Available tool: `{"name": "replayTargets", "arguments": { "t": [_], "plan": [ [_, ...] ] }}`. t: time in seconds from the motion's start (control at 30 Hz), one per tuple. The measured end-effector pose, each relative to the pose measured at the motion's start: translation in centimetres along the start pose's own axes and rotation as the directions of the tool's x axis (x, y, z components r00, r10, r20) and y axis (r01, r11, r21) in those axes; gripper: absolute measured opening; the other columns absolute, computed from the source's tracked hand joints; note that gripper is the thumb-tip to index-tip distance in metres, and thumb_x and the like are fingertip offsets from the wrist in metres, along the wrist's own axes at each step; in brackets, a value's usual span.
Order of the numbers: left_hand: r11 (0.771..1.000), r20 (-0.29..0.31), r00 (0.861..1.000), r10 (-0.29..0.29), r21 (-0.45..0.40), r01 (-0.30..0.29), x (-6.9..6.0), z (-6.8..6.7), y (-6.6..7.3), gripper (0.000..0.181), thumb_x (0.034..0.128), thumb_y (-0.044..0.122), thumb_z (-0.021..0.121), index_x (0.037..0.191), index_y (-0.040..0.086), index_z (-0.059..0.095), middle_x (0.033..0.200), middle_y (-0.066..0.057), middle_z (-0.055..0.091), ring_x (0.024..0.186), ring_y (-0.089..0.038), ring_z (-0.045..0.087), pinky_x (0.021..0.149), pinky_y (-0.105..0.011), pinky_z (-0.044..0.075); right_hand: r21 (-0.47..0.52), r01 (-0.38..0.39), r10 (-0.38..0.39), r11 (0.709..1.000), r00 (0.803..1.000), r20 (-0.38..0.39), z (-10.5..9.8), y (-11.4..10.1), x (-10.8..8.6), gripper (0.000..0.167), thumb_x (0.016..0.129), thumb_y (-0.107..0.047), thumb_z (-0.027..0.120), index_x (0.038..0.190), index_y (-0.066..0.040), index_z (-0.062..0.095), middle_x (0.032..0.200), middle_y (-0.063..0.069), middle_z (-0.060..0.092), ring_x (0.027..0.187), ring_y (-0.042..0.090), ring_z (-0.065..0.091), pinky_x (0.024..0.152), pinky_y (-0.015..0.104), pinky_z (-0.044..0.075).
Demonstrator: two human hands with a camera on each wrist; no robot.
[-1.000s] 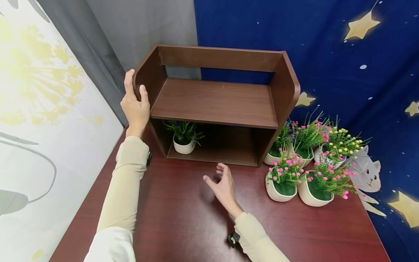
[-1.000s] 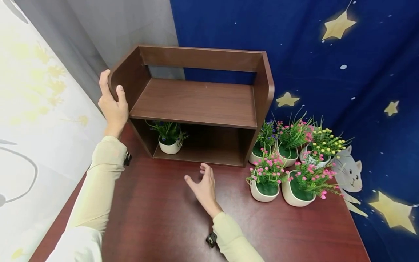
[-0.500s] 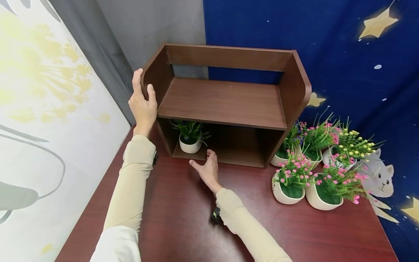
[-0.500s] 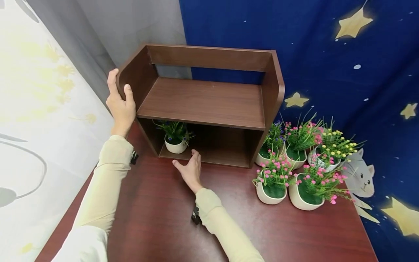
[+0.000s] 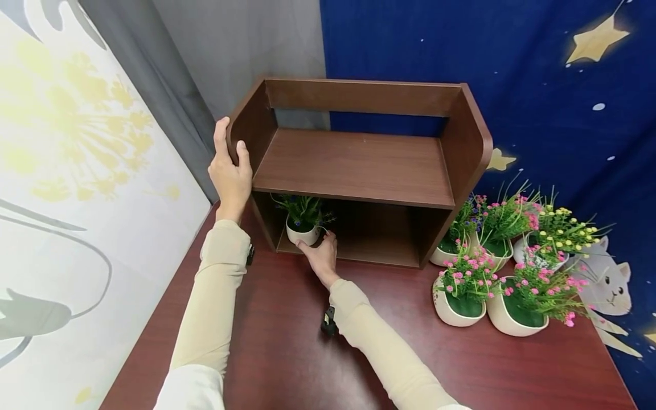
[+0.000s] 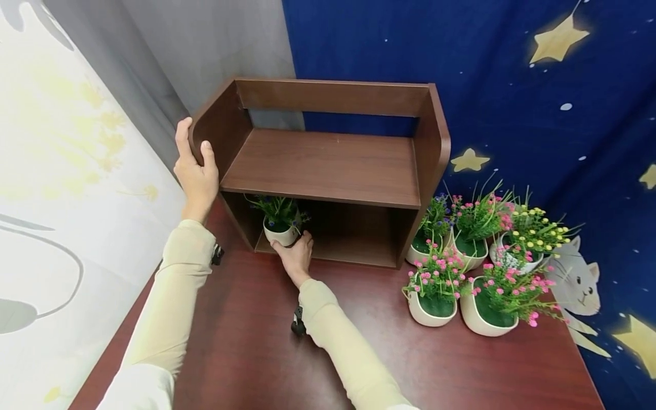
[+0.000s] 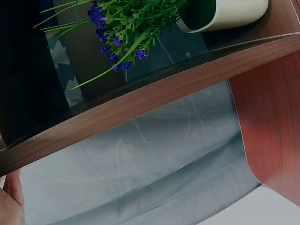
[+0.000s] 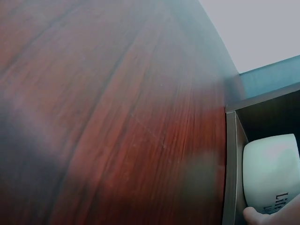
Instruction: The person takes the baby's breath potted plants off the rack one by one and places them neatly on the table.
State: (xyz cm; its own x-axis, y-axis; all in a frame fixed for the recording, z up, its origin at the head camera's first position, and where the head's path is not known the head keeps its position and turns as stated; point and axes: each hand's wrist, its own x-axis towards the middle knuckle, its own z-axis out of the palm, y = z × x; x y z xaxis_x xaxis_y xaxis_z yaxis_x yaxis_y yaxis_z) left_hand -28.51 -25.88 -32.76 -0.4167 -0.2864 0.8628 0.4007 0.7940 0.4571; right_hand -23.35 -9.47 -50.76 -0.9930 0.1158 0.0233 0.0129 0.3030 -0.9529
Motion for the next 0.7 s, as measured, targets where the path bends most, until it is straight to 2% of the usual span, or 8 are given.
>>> {"name": "replayTargets", "arguments": {
  "t": [0.23, 0.4, 0.53, 0.7],
  "plan": [
    [1.000, -0.007, 1.000, -0.013, -0.016, 0.013, -0.3, 0.0, 0.1, 0.042, 0.0938, 0.030, 0.045, 0.135, 0.024, 0.044, 0.134, 0.018, 0.046, 0.054, -0.028, 0.039, 0.054, -0.041, 0.035, -0.034, -0.009, 0.010, 0.999, 0.999, 0.033, 1.3, -0.2, 0.1, 0.086, 0.068, -0.038, 0.078, 0.134, 0.002, 0.038, 0.125, 0.020, 0.043, 0.112, 0.032, 0.045, 0.094, 0.042, 0.036],
    [1.000, -0.010, 1.000, -0.011, -0.016, 0.011, -0.2, 0.0, 0.0, 0.042, 0.0938, 0.029, 0.045, 0.135, 0.023, 0.044, 0.133, 0.019, 0.047, 0.052, -0.025, 0.036, 0.053, -0.038, 0.031, -0.107, 0.024, -0.022, 0.994, 1.000, 0.021, 1.9, -0.5, 0.5, 0.085, 0.067, -0.038, 0.078, 0.129, 0.005, 0.039, 0.122, 0.021, 0.042, 0.113, 0.034, 0.041, 0.096, 0.043, 0.033],
    [1.000, -0.014, 1.000, 0.000, -0.014, 0.000, -0.2, 0.0, -0.3, 0.042, 0.0937, 0.028, 0.044, 0.135, 0.022, 0.043, 0.132, 0.018, 0.049, 0.051, -0.024, 0.035, 0.052, -0.036, 0.030, -0.176, 0.059, -0.055, 0.983, 0.998, 0.027, 2.4, -0.6, 1.0, 0.083, 0.069, -0.037, 0.077, 0.129, 0.006, 0.040, 0.124, 0.024, 0.042, 0.117, 0.038, 0.038, 0.099, 0.045, 0.028],
    [1.000, -0.009, 1.000, 0.011, -0.024, -0.011, 0.1, 0.3, -0.3, 0.042, 0.0938, 0.027, 0.044, 0.135, 0.021, 0.043, 0.132, 0.017, 0.049, 0.051, -0.024, 0.034, 0.053, -0.036, 0.030, -0.190, 0.029, -0.025, 0.981, 0.999, 0.025, 3.0, -1.1, 1.8, 0.087, 0.071, -0.035, 0.078, 0.132, 0.011, 0.036, 0.132, 0.033, 0.034, 0.125, 0.047, 0.027, 0.104, 0.050, 0.019]
  ]
}}
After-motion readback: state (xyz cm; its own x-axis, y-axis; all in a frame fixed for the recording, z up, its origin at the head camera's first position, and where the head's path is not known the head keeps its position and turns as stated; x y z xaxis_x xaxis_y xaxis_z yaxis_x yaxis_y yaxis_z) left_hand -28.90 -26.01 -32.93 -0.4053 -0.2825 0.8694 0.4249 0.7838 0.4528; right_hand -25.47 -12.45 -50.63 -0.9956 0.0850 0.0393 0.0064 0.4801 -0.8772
